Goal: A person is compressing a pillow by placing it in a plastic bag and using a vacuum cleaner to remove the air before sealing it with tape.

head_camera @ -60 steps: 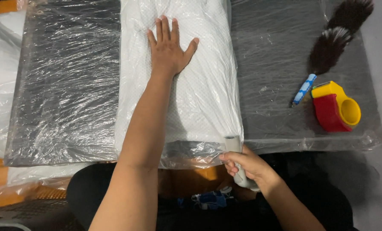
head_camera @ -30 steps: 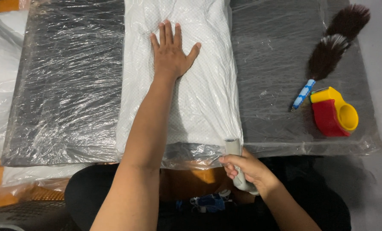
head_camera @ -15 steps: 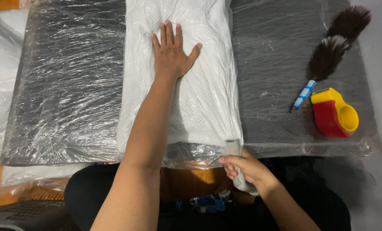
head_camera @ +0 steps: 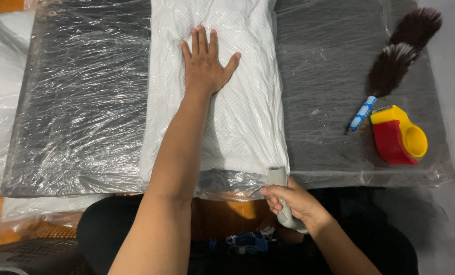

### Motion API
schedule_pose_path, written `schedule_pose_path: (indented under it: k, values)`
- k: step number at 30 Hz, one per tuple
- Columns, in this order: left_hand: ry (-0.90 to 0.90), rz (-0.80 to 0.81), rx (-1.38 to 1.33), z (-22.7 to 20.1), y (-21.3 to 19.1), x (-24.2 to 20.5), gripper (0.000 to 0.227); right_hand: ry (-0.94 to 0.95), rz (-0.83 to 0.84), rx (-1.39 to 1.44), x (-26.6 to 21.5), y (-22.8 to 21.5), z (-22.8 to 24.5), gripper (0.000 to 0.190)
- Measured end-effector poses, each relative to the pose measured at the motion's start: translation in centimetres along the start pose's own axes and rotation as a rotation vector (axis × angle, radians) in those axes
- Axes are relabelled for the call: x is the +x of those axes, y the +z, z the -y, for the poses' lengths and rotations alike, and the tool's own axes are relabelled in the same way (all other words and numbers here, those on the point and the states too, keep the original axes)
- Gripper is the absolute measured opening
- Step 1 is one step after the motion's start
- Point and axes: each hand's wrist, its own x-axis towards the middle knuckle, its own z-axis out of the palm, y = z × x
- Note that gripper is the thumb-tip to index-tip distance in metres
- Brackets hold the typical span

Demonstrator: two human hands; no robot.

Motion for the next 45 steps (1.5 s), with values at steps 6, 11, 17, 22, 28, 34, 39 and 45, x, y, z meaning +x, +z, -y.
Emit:
schedule_pose_path:
  k: [6,11,17,22,28,34,39,45]
  values:
    - [-0.001,-0.013,-0.014,0.0,0.2,-0.1,0.101,-0.016,0.001,0.005,0.1,0.0,0.0,0.005]
    - [-0.008,-0.011,-0.012,0.0,0.1,-0.1,0.101,-0.010,-0.004,0.003,0.0,0.2,0.0,0.009]
    - [-0.011,-0.015,-0.002,0.0,0.2,-0.1,0.100,0.033,-0.040,0.018,0.0,0.1,0.0,0.014]
    - [0.002,-0.020,0.008,0.0,0.3,-0.1,0.100,0.016,-0.025,-0.018,0.3,-0.4,-0.5,0.006]
    - [0.012,-0.027,-0.003,0.2,0.7,-0.1,0.099,0.023,-0.007,0.014,0.4,-0.5,-0.6,0.008]
    - [0.019,0.167,0.226,-0.2,-2.3,5.1,0.093,0.015,-0.015,0.063,0.3,-0.4,-0.7,0.009]
    - [0.187,-0.451,0.036,-1.6,-0.8,9.4,0.077,0.000,0.047,0.030,0.6,-1.1,-1.1,0.010]
    - [0.166,-0.163,0.047,-4.3,2.3,11.2,0.098,0.061,-0.004,0.000,0.8,-1.8,-1.5,0.008]
